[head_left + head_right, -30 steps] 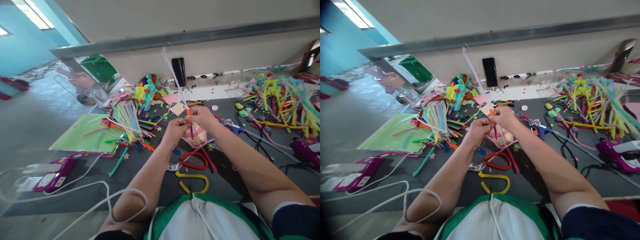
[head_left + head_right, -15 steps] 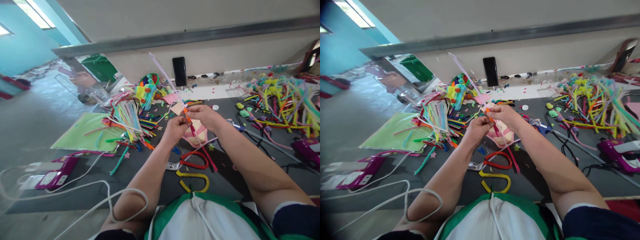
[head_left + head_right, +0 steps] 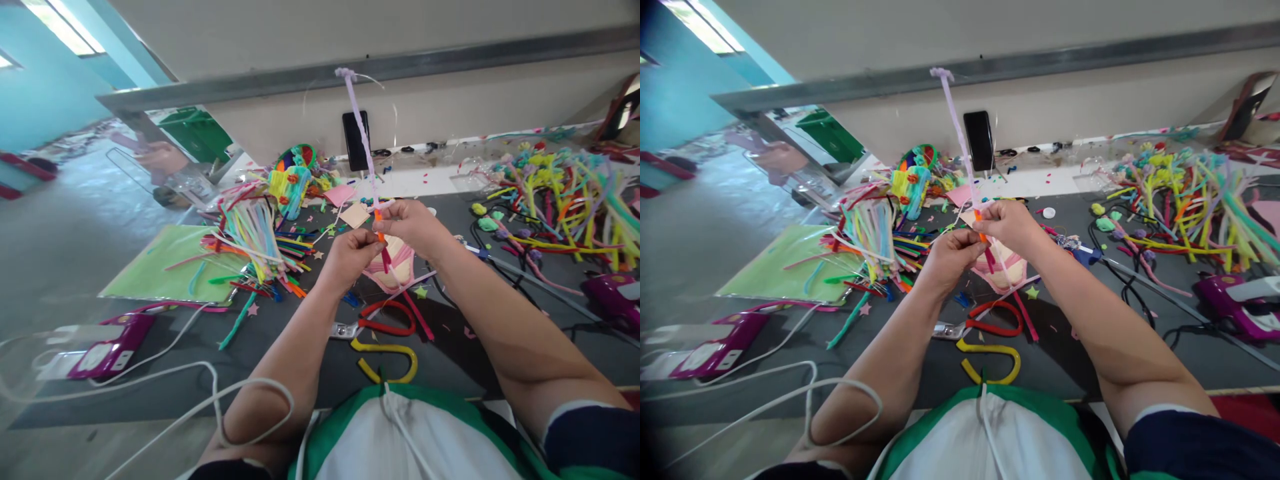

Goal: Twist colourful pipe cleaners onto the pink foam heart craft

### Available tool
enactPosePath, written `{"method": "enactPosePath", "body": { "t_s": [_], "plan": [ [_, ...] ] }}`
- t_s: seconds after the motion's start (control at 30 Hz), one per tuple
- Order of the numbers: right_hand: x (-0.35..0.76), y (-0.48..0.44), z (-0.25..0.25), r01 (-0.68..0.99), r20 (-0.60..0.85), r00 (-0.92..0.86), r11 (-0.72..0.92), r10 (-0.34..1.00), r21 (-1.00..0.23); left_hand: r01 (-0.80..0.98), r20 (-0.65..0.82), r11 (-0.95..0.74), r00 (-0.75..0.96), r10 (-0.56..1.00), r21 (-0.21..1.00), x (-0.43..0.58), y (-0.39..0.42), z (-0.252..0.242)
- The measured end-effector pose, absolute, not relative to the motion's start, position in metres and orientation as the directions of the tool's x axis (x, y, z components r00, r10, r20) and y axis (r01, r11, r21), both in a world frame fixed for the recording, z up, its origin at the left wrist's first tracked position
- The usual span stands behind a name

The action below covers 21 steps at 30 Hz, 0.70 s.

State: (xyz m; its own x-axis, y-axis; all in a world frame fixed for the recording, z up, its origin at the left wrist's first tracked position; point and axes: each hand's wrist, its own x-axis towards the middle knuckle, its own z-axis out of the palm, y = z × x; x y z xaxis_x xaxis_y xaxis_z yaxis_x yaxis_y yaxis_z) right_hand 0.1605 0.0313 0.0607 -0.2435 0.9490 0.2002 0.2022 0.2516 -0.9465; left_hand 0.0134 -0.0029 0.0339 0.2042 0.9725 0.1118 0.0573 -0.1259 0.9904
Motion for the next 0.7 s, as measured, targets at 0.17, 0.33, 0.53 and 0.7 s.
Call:
{"method": "enactPosePath", "body": {
  "t_s": [0.17,0.33,0.53,0.7],
  "plan": [
    [0.149,0.027,0.059,0.538,0.373,-0.022,0.326,0.927,-0.777,0.180,0.171,-0.196,0.144,0.975,0.964,0.013,0.001,0.027],
    [0.145,0.030,0.052,0.596,0.405,-0.002,0.326,0.914,-0.734,0.153,0.092,-0.110,0.125,0.988,0.982,0.013,0.005,0.020],
    [0.154,0.035,0.056,0.206,0.219,-0.237,0.269,0.947,-0.941,0.052,0.078,-0.087,0.157,0.984,0.995,0.011,0.008,0.017],
    [0.158,0.039,0.047,-0.117,0.145,-0.394,0.107,0.908,-0.987,0.209,0.161,-0.188,0.138,0.977,0.960,0.010,0.009,0.018]
  ]
}}
